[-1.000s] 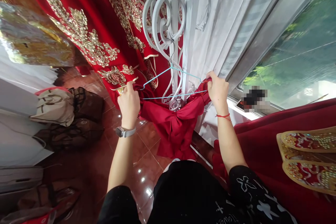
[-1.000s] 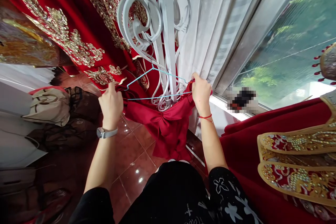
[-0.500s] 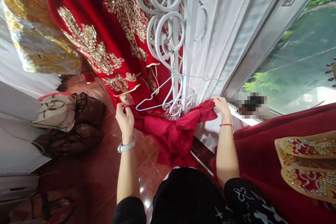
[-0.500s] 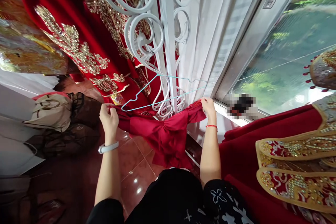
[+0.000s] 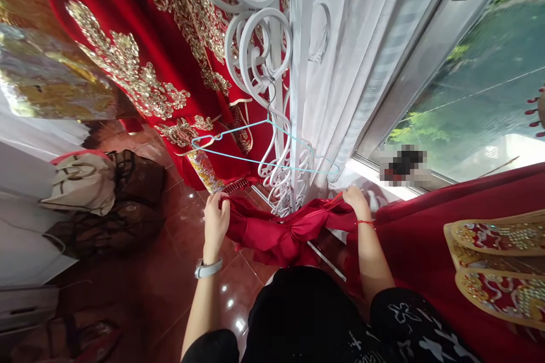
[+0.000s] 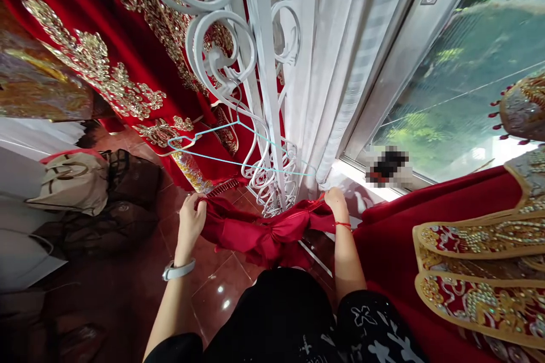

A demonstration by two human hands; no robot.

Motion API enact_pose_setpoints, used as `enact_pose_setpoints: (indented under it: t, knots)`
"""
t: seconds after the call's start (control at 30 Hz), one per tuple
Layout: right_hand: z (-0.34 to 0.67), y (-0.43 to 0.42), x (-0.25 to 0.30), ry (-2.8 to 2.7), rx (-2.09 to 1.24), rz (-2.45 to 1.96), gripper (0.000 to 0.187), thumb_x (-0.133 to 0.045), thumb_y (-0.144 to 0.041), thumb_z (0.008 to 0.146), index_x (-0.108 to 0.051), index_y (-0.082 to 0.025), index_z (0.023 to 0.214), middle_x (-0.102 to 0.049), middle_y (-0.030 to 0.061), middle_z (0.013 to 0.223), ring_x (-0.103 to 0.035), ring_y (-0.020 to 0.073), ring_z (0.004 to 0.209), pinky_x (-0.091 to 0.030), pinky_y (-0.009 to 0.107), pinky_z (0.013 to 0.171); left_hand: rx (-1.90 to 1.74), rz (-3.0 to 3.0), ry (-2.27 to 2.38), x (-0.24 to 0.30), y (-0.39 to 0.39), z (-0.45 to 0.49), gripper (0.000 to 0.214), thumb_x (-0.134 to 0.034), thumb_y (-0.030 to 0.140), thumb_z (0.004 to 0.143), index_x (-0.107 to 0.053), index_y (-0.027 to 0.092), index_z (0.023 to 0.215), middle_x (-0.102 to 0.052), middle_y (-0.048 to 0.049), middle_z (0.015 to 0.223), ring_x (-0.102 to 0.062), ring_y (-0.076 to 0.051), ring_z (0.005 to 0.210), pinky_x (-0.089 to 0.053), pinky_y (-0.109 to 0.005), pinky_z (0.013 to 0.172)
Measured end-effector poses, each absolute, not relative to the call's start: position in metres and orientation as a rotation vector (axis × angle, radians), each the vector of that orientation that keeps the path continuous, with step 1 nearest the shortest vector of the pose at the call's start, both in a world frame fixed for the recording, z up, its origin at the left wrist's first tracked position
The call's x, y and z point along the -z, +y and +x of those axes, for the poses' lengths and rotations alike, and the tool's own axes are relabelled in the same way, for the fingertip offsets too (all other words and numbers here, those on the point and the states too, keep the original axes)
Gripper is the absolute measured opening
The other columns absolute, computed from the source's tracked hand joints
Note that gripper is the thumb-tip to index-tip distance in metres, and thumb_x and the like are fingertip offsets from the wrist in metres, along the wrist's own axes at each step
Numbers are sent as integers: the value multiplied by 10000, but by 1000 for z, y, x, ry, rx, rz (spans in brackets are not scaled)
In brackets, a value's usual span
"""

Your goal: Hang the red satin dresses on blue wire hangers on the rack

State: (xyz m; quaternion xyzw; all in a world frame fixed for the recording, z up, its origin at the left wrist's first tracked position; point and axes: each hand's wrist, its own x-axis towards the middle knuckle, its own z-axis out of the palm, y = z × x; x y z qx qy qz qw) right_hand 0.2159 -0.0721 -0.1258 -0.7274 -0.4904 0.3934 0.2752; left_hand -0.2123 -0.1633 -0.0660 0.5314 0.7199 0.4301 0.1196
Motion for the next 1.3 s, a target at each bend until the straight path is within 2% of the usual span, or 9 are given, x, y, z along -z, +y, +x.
enact_pose_setpoints:
  t: [0.1, 0.23, 0.33, 0.53, 0.63, 0.8, 1.03, 1.13, 1.3]
  knots:
    - [216, -96, 139, -1251, -1295, -1803, 114, -631, -289, 726, -606, -219, 640, -633, 39, 560, -702, 230, 643, -586, 355, 702, -1306, 1454, 2207, 70, -169, -209, 154, -468, 259, 818, -613, 211, 838, -622, -75, 887, -609, -244, 894, -488, -384, 913]
    - [215, -125, 149, -1092, -1397, -1483, 289, -577, -521, 778, -582, -262, 649, -712, 70, 739, -733, 248, 837, -630, 409, 821, -1320, 1408, 2229, 68, -173, -207, 148, -462, 245, 819, -605, 206, 832, -608, -81, 899, -603, -250, 896, -488, -408, 925]
    - [212, -137, 148, -979, -1334, -1297, 367, -696, -610, 675, -566, -271, 622, -714, 42, 800, -720, 249, 925, -617, 458, 944, -1347, 1433, 2222, 65, -176, -207, 146, -459, 246, 809, -599, 209, 822, -607, -84, 894, -597, -260, 927, -484, -417, 937]
    - [212, -149, 112, -978, -902, -1083, 289, -862, -507, 679, -790, -238, 757, -677, 42, 966, -675, 200, 948, -618, 431, 932, -1398, 1454, 2216, 66, -193, -203, 142, -473, 260, 813, -608, 219, 825, -642, -63, 882, -610, -234, 908, -495, -378, 895]
    - [217, -160, 84, -1233, -783, -1215, 263, -887, -447, 691, -852, -259, 871, -663, 19, 892, -666, 178, 872, -619, 367, 892, -1436, 1457, 2207, 69, -205, -198, 149, -475, 287, 829, -609, 221, 828, -659, -64, 879, -616, -240, 921, -499, -384, 894]
    - [199, -187, 63, -1404, -878, -1207, 284, -804, -483, 828, -861, -256, 990, -818, 83, 985, -773, 259, 952, -662, 403, 875, -1410, 1446, 2197, 72, -217, -193, 155, -485, 286, 835, -626, 221, 840, -661, -72, 917, -623, -247, 951, -503, -398, 922]
    - [160, -211, 44, -1693, -850, -934, 419, -683, -181, 931, -725, -282, 1335, -724, 63, 1333, -736, 258, 1203, -605, 396, 1063, -1373, 1403, 2199, 63, -227, -195, 180, -508, 273, 811, -666, 220, 877, -659, -70, 960, -640, -240, 967, -514, -380, 913]
    - [152, -217, 23, -1879, -780, -782, 509, -568, -75, 974, -661, -330, 1405, -698, 21, 1370, -718, 222, 1226, -598, 350, 1077, -1363, 1385, 2214, 61, -232, -201, 180, -516, 294, 815, -668, 219, 874, -661, -68, 962, -647, -244, 962, -519, -392, 925]
    - [120, -223, 6, -1890, -540, -663, 671, -636, -32, 944, -530, -376, 1511, -678, -13, 1403, -733, 193, 1194, -612, 287, 1070, -1337, 1375, 2252, 59, -240, -211, 194, -525, 311, 801, -675, 219, 883, -667, -74, 970, -648, -258, 981, -522, -411, 949]
